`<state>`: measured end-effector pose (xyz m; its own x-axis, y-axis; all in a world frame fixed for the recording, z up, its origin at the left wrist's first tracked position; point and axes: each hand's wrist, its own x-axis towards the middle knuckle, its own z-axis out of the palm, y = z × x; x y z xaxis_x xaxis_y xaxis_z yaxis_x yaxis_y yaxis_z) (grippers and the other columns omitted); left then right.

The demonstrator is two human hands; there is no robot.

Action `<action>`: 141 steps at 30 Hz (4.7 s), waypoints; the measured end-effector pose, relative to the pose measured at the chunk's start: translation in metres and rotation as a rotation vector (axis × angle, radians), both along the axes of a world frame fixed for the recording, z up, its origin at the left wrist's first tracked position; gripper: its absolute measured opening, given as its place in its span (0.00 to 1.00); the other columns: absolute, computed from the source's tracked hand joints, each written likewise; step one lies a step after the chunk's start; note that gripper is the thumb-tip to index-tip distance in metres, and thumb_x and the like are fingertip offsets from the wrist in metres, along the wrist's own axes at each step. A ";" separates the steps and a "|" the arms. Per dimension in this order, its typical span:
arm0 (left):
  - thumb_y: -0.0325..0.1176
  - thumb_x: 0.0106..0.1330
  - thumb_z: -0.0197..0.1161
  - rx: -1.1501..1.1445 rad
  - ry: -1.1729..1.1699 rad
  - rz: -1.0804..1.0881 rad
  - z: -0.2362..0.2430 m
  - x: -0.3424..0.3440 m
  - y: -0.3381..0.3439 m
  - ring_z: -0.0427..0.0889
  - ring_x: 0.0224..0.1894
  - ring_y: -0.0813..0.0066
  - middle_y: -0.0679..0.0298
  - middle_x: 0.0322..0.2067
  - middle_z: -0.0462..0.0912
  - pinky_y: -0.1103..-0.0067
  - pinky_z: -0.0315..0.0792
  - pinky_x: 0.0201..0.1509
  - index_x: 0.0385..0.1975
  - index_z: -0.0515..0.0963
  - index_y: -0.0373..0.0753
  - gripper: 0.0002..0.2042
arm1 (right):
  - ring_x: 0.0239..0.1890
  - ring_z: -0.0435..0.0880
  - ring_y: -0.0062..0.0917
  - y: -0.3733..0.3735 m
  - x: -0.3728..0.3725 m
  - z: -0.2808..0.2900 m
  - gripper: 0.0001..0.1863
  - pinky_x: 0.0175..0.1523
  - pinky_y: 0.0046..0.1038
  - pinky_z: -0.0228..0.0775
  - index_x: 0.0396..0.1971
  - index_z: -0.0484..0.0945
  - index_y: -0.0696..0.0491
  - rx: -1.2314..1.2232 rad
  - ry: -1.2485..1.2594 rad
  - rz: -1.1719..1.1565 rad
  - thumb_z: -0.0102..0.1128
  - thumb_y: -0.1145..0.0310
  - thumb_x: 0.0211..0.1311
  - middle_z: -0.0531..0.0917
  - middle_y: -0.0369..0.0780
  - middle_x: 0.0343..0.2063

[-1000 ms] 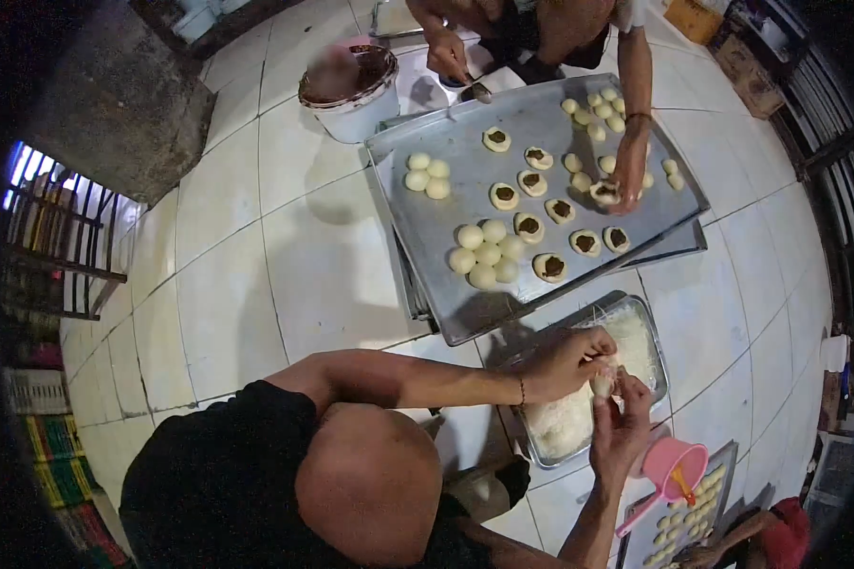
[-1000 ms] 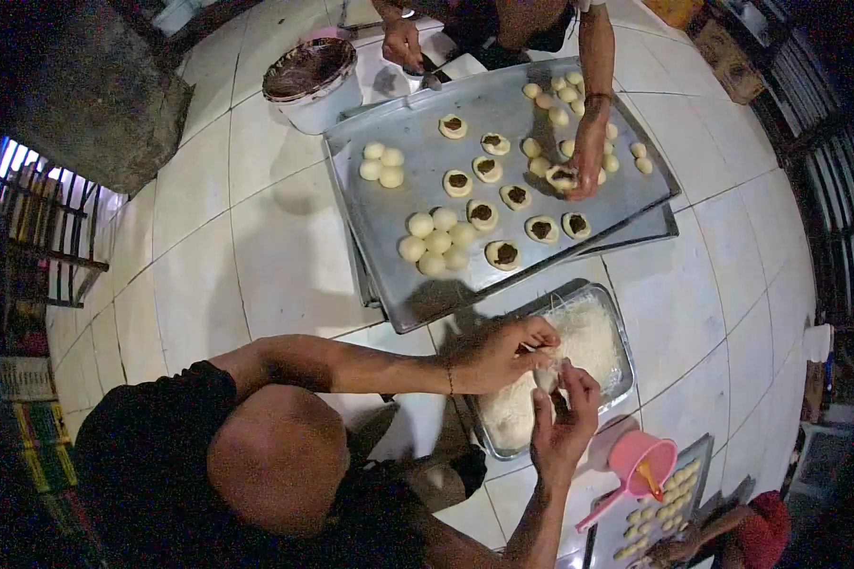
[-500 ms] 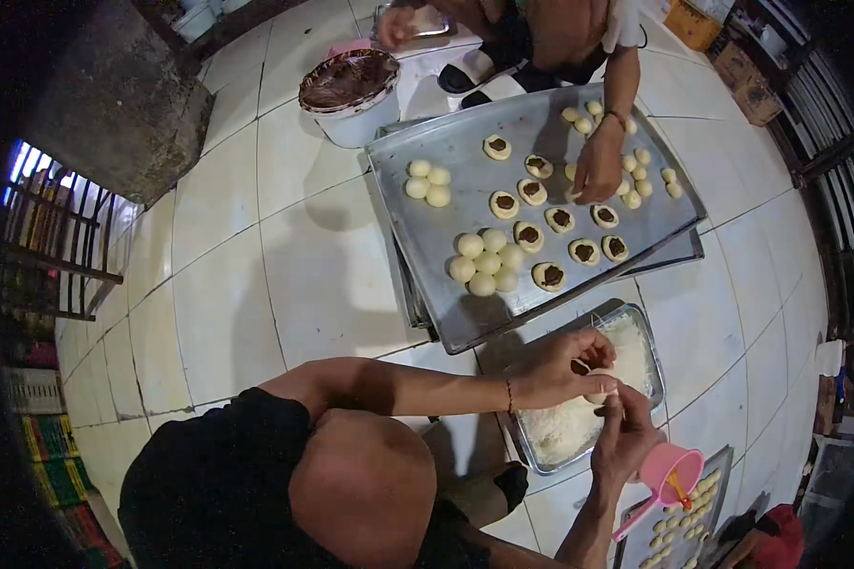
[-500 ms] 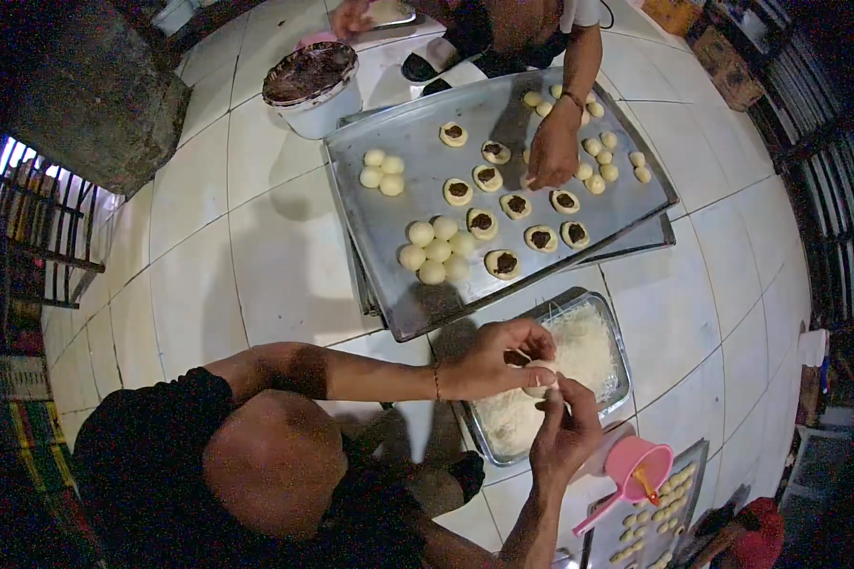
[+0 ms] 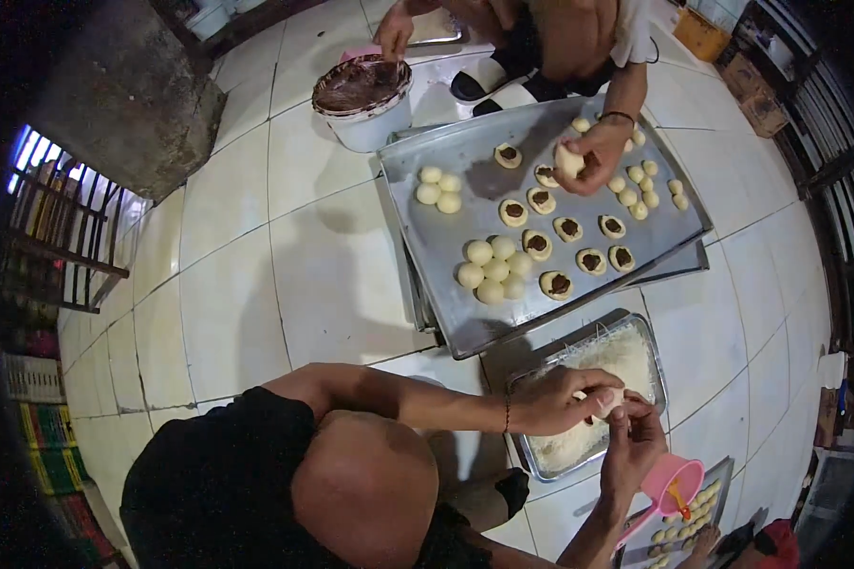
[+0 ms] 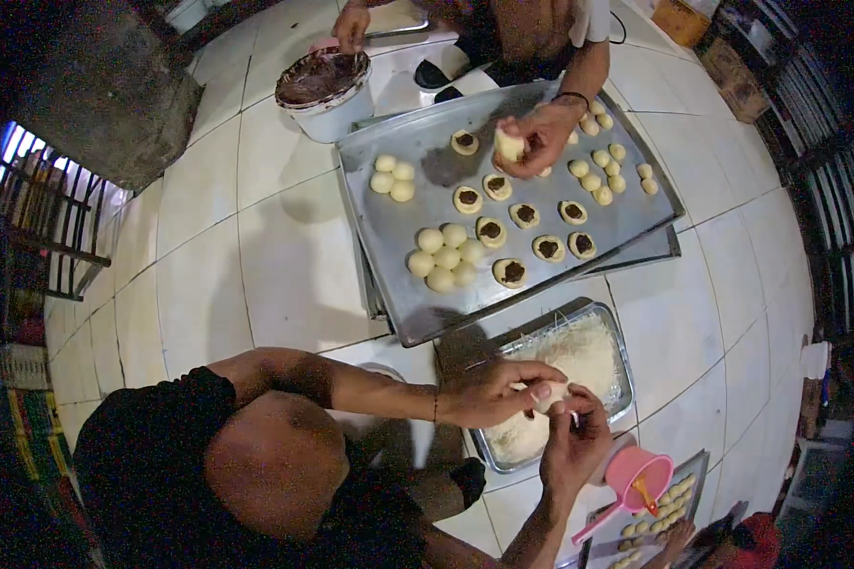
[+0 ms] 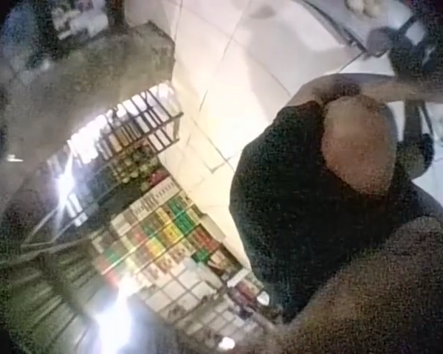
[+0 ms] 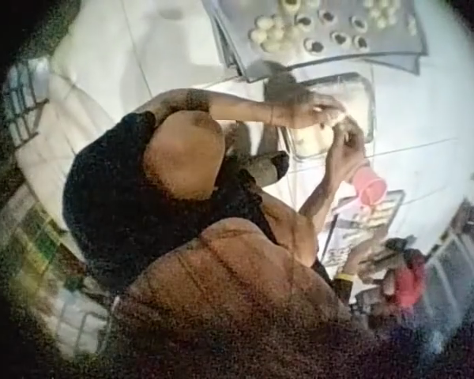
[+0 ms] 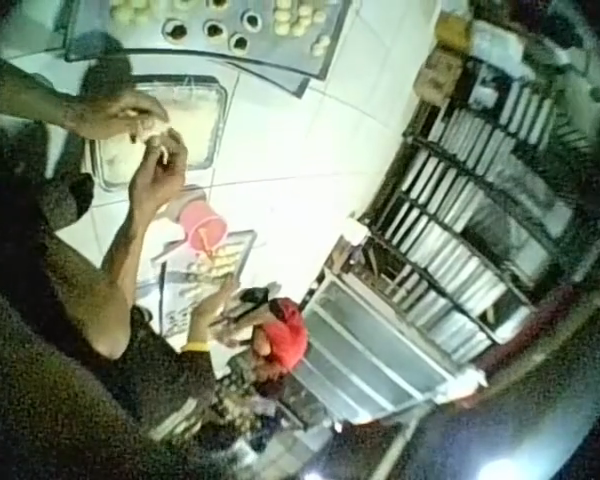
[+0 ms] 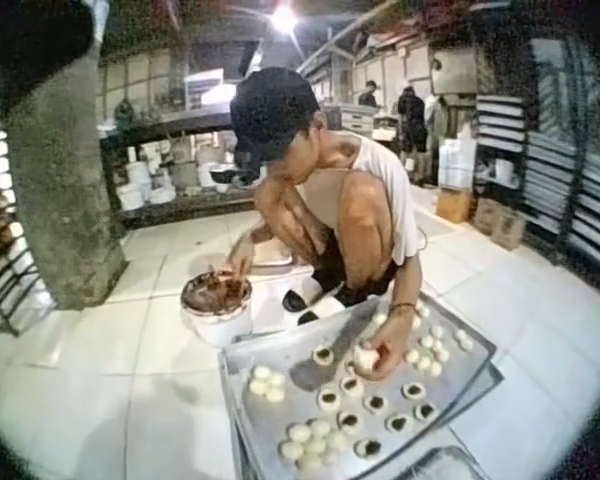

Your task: Shaping bread dough balls and placing them onto baking trays.

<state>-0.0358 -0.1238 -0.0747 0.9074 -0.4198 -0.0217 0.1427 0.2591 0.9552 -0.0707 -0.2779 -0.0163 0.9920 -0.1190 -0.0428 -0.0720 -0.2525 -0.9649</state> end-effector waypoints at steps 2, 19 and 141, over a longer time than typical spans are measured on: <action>0.32 0.69 0.54 -0.026 0.089 -0.158 0.005 0.001 0.009 0.73 0.31 0.82 0.64 0.37 0.77 0.84 0.69 0.35 0.48 0.72 0.36 0.11 | 0.29 0.75 0.22 0.000 0.002 -0.006 0.05 0.40 0.24 0.72 0.37 0.76 0.59 0.144 0.001 0.034 0.57 0.75 0.62 0.80 0.38 0.33; 0.26 0.52 0.62 0.603 -0.074 0.402 -0.041 0.138 0.196 0.78 0.37 0.66 0.59 0.38 0.79 0.76 0.74 0.44 0.45 0.74 0.35 0.18 | 0.48 0.76 0.32 0.057 0.009 -0.025 0.10 0.51 0.32 0.71 0.42 0.77 0.60 -0.021 0.014 0.302 0.58 0.72 0.63 0.78 0.46 0.46; 0.43 0.71 0.53 -0.698 0.694 0.332 0.000 0.054 0.100 0.77 0.40 0.73 0.61 0.39 0.77 0.76 0.73 0.48 0.48 0.72 0.36 0.16 | 0.31 0.79 0.24 0.104 0.156 -0.010 0.13 0.39 0.23 0.75 0.40 0.77 0.62 -0.146 0.144 0.650 0.61 0.82 0.53 0.81 0.42 0.32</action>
<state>0.0180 -0.0237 -0.0747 0.8607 -0.2704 -0.4314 0.4237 0.8501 0.3127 0.0854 -0.1740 -0.0268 0.8497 0.4844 -0.2084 0.0134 -0.4148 -0.9098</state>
